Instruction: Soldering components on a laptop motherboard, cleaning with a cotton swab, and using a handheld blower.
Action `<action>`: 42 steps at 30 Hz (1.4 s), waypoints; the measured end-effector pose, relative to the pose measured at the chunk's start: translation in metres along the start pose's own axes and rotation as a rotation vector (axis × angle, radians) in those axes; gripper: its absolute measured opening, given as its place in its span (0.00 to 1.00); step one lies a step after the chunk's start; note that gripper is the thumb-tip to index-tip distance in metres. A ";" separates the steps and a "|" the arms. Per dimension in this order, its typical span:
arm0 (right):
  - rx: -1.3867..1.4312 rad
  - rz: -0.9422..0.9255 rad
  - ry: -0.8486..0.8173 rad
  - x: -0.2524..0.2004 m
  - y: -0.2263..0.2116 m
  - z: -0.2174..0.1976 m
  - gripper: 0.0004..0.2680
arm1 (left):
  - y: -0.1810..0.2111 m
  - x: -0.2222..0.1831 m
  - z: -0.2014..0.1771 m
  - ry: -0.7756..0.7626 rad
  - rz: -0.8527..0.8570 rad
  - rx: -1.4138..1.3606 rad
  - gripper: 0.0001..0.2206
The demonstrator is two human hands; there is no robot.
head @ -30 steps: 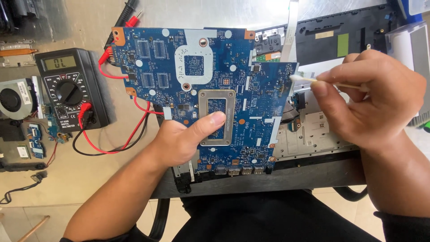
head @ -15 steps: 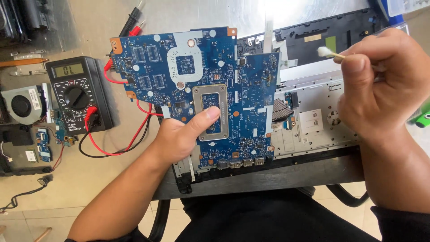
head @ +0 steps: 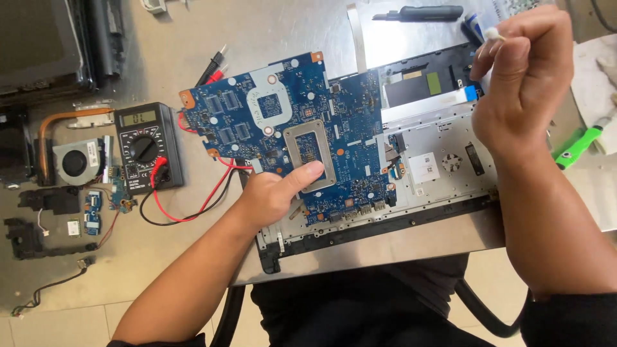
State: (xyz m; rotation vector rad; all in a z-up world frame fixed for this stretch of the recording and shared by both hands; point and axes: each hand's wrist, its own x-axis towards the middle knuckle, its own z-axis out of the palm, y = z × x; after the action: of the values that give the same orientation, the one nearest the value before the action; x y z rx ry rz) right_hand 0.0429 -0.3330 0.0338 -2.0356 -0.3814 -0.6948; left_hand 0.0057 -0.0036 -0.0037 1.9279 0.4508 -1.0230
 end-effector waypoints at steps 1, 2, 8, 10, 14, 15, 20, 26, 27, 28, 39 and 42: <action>0.058 -0.041 0.005 0.001 0.001 0.002 0.16 | 0.006 -0.007 0.000 -0.006 -0.007 0.038 0.34; 0.115 -0.082 0.008 0.001 0.002 0.003 0.17 | 0.012 -0.013 0.001 -0.011 -0.014 0.076 0.35; 0.083 -0.152 0.001 -0.004 -0.030 0.004 0.16 | 0.017 -0.024 0.006 -0.044 0.155 0.013 0.36; 0.088 -0.105 0.061 -0.014 -0.065 0.003 0.12 | 0.009 -0.015 0.009 -0.049 0.225 0.021 0.35; 0.235 0.271 0.197 -0.053 -0.115 0.004 0.03 | -0.001 -0.007 0.015 -0.119 0.384 0.035 0.35; 0.224 0.270 0.206 -0.067 -0.111 0.008 0.03 | -0.010 0.006 0.020 -0.129 0.392 0.041 0.35; 0.435 0.425 0.456 -0.106 -0.119 0.029 0.15 | -0.042 0.062 0.036 -0.182 0.663 0.131 0.31; 0.145 0.420 0.453 -0.116 -0.115 0.035 0.14 | -0.028 0.007 0.030 -0.324 0.825 -0.040 0.27; 0.143 0.415 0.462 -0.114 -0.121 0.037 0.14 | -0.023 0.005 0.034 -0.327 0.832 -0.033 0.27; 0.150 0.381 0.488 -0.112 -0.126 0.040 0.14 | -0.018 0.003 0.038 -0.306 0.837 -0.001 0.29; 0.083 0.387 0.472 -0.123 -0.129 0.019 0.15 | -0.031 0.001 0.057 -0.390 0.922 -0.130 0.21; 0.143 0.527 0.419 -0.114 -0.132 -0.006 0.10 | -0.004 -0.047 0.051 -0.398 0.699 -0.072 0.25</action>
State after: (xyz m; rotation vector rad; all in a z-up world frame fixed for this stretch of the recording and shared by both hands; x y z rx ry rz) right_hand -0.1171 -0.2681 0.0555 -1.6909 0.3313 -0.7098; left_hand -0.0490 -0.0400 0.0175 1.5723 -0.3882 -0.8618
